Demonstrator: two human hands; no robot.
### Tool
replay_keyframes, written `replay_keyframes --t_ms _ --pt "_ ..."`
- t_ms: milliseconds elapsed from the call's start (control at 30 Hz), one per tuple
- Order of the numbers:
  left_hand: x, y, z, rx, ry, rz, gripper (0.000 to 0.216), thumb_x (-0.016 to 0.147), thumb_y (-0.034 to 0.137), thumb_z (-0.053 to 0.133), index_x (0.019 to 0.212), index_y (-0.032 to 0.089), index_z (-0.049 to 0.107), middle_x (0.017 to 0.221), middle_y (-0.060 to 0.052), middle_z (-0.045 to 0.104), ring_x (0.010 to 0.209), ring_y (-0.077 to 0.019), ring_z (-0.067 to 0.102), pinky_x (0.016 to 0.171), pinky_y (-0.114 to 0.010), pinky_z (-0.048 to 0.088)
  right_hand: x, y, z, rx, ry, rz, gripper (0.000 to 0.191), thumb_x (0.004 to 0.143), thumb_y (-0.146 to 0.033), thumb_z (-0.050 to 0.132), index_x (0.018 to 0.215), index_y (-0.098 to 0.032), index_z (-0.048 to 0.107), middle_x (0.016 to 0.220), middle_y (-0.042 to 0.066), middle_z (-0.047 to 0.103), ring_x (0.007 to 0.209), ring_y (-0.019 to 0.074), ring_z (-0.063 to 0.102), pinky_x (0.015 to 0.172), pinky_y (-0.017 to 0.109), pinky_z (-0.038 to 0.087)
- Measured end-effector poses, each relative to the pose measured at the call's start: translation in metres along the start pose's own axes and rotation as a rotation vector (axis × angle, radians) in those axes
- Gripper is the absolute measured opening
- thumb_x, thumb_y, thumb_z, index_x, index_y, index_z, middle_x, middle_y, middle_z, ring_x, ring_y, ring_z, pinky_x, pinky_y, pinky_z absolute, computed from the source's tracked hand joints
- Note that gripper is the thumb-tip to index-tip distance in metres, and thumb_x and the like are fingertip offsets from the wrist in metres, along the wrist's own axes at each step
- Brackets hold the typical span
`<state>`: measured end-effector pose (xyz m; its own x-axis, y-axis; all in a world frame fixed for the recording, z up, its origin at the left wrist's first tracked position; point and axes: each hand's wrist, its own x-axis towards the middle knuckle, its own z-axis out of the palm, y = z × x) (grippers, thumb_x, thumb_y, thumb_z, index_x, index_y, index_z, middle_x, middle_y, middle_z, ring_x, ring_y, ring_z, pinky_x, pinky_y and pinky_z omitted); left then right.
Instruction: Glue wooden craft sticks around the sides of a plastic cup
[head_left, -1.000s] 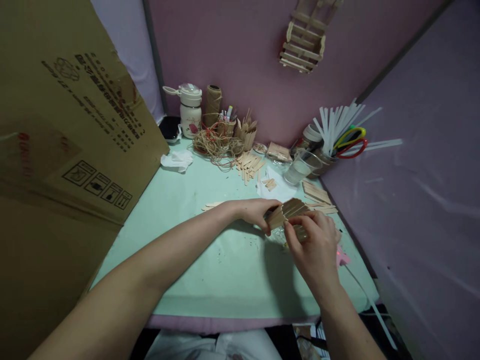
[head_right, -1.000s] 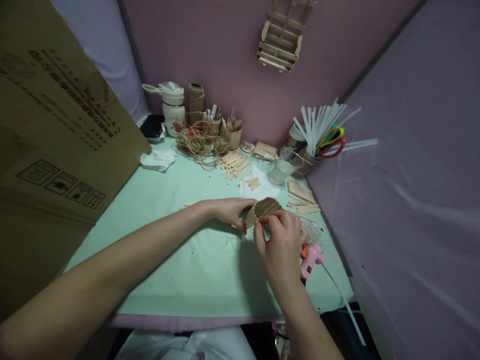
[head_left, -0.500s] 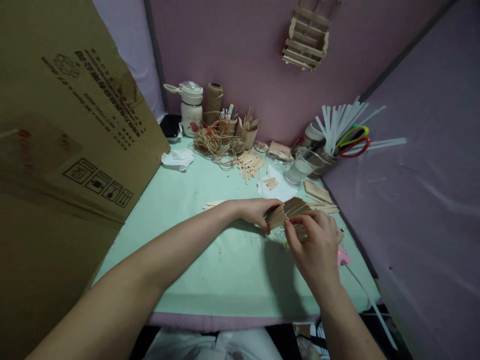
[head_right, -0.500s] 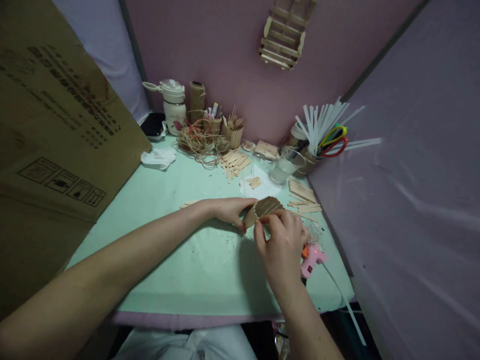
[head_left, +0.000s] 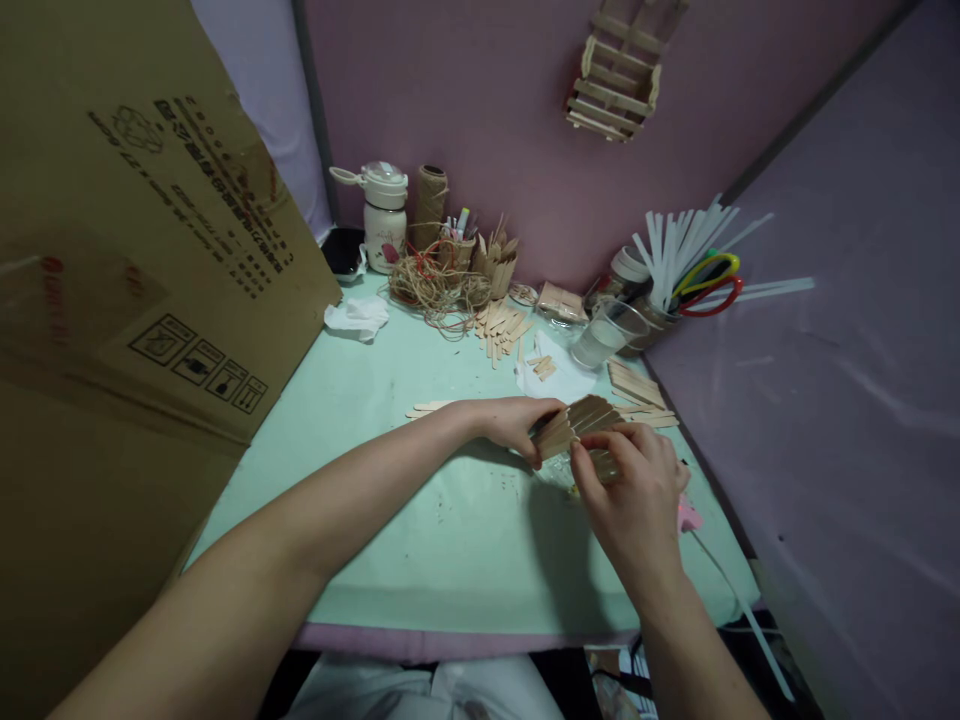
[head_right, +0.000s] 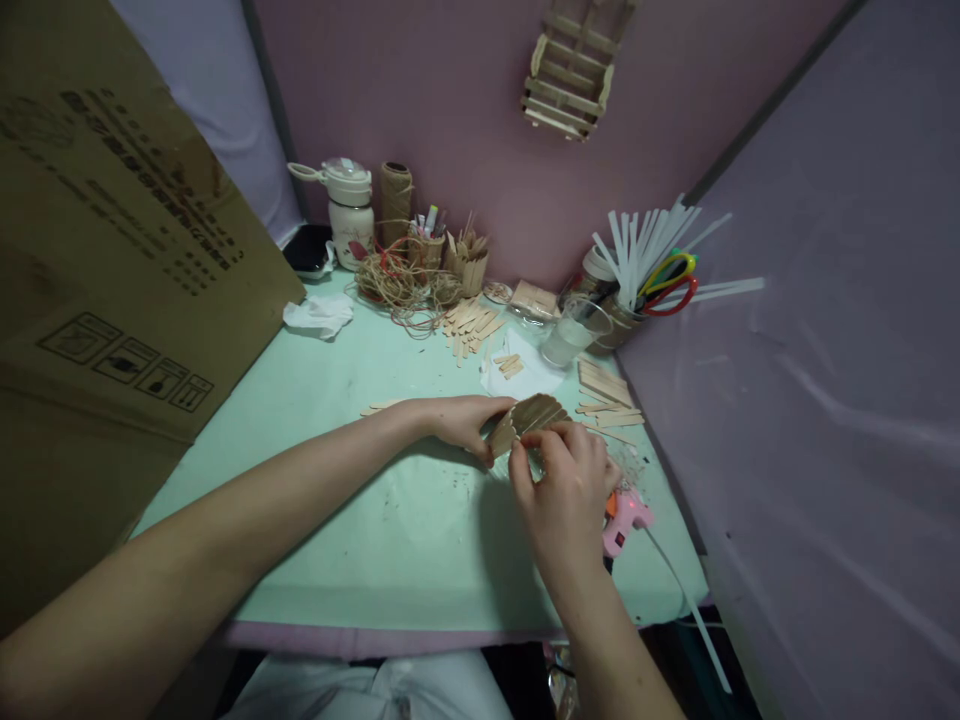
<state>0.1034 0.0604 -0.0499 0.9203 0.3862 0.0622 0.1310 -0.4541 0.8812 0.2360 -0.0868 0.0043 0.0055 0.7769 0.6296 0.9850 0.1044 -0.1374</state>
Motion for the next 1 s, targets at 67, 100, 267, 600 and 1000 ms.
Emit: replay_keyframes --t_ms 67,100,267,600,1000 --pt "0.0 0.0 0.0 0.003 -0.005 0.001 0.073 0.055 0.016 0.082 0.12 0.018 0.049 0.117 -0.009 0.062 0.111 -0.0282 0.058 0.093 -0.041 0.047 0.0 0.0 0.0 -0.001 -0.004 0.005 0.014 0.089 -0.03 0.059 0.078 -0.022 0.065 0.086 0.005 0.062 0.085 0.0239 0.051 0.076 0.036 0.028" --pt "0.0 0.0 0.0 0.007 -0.005 -0.001 0.074 0.055 0.016 0.082 0.121 0.017 0.049 0.117 -0.009 0.062 0.112 -0.0283 0.058 0.093 -0.041 0.047 0.0 0.0 0.0 0.0 -0.007 0.007 0.014 0.089 -0.03 0.059 0.078 -0.022 0.065 0.086 0.005 0.062 0.086 0.024 0.051 0.076 0.036 0.028" --pt "0.0 0.0 0.001 0.013 -0.003 -0.005 0.075 0.056 0.017 0.083 0.123 0.014 0.049 0.118 -0.011 0.061 0.111 -0.0288 0.058 0.093 -0.041 0.048 0.0 0.0 -0.001 0.011 -0.008 0.006 0.013 0.088 -0.03 0.06 0.079 -0.023 0.064 0.087 0.004 0.063 0.087 0.024 0.053 0.077 0.036 0.028" --pt "0.002 0.004 0.0 -0.138 0.019 0.051 0.093 0.052 0.023 0.088 0.134 0.019 0.045 0.137 -0.01 0.055 0.129 -0.0282 0.052 0.108 -0.039 0.04 -0.001 0.003 0.0 0.031 -0.005 0.008 0.017 0.09 -0.032 0.058 0.078 -0.022 0.065 0.087 0.004 0.065 0.086 0.0238 0.055 0.078 0.036 0.029" --pt "0.001 0.006 0.0 -0.165 0.032 0.041 0.086 0.055 0.024 0.085 0.133 0.016 0.05 0.129 -0.012 0.06 0.125 -0.0304 0.055 0.105 -0.042 0.043 -0.001 0.003 -0.001 0.042 -0.038 0.022 0.019 0.091 -0.033 0.056 0.08 -0.022 0.065 0.088 0.005 0.066 0.088 0.0245 0.056 0.079 0.037 0.029"
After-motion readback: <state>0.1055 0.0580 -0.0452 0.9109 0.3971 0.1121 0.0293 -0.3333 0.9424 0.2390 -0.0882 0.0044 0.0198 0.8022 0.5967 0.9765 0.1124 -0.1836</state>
